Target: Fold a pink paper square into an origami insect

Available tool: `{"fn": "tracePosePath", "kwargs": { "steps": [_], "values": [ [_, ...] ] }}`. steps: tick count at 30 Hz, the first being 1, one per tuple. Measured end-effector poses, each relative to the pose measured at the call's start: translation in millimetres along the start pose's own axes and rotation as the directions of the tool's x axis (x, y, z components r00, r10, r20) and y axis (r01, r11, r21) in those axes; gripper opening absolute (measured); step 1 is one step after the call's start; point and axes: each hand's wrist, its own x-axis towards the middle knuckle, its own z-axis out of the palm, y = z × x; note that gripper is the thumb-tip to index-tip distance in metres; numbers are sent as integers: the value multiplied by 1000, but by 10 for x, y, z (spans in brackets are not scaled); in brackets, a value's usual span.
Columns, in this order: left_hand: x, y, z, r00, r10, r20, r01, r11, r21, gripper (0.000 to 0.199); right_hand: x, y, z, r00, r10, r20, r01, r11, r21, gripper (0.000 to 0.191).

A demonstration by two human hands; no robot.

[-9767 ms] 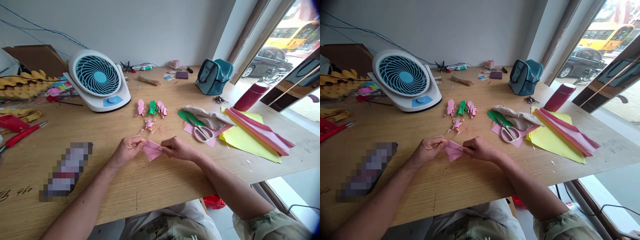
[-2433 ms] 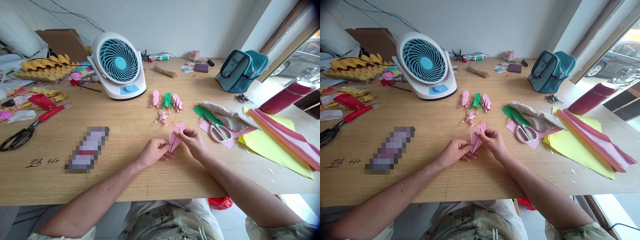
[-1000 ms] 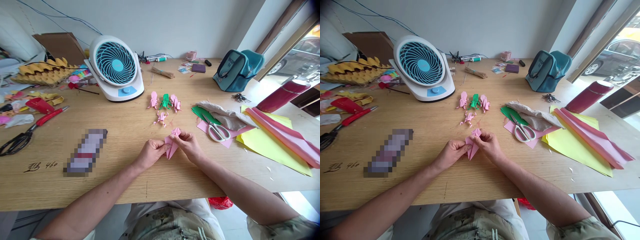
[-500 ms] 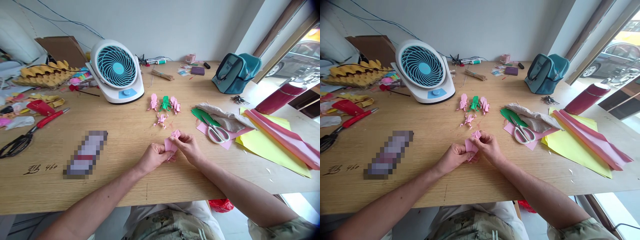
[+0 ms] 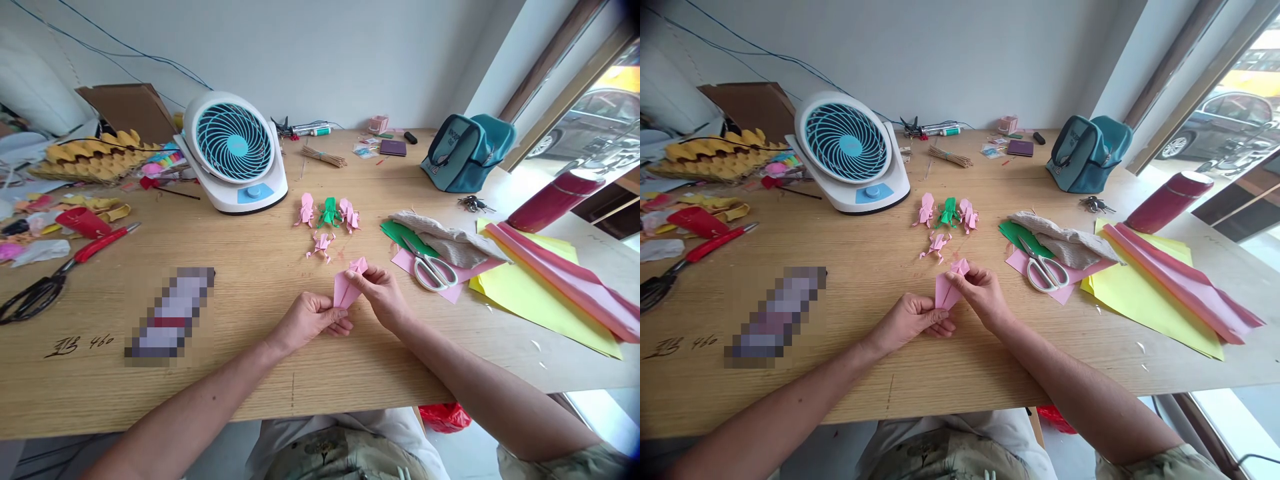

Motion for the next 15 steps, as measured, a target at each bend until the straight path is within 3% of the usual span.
{"fn": "tracePosePath", "kwargs": {
  "steps": [5, 10, 12, 15],
  "values": [
    [-20, 4, -23, 997, 56, 48, -60, 994, 90, 52, -1, -23, 0, 1000, 19, 15, -19, 1000, 12, 39],
    [-9, 63, -96, 958, 288, -6, -268, 899, 347, 44, 3, -1, 7, 995, 73, 75, -74, 997, 10, 42],
    [0, 97, -113, 935, 349, -62, -314, 896, 313, 41, 1, 13, 19, 989, 98, 114, -98, 995, -5, 43],
    [17, 122, -118, 946, 303, -118, -285, 948, 144, 42, -7, 15, 36, 980, 100, 173, -96, 995, -37, 43]
  ]
}}
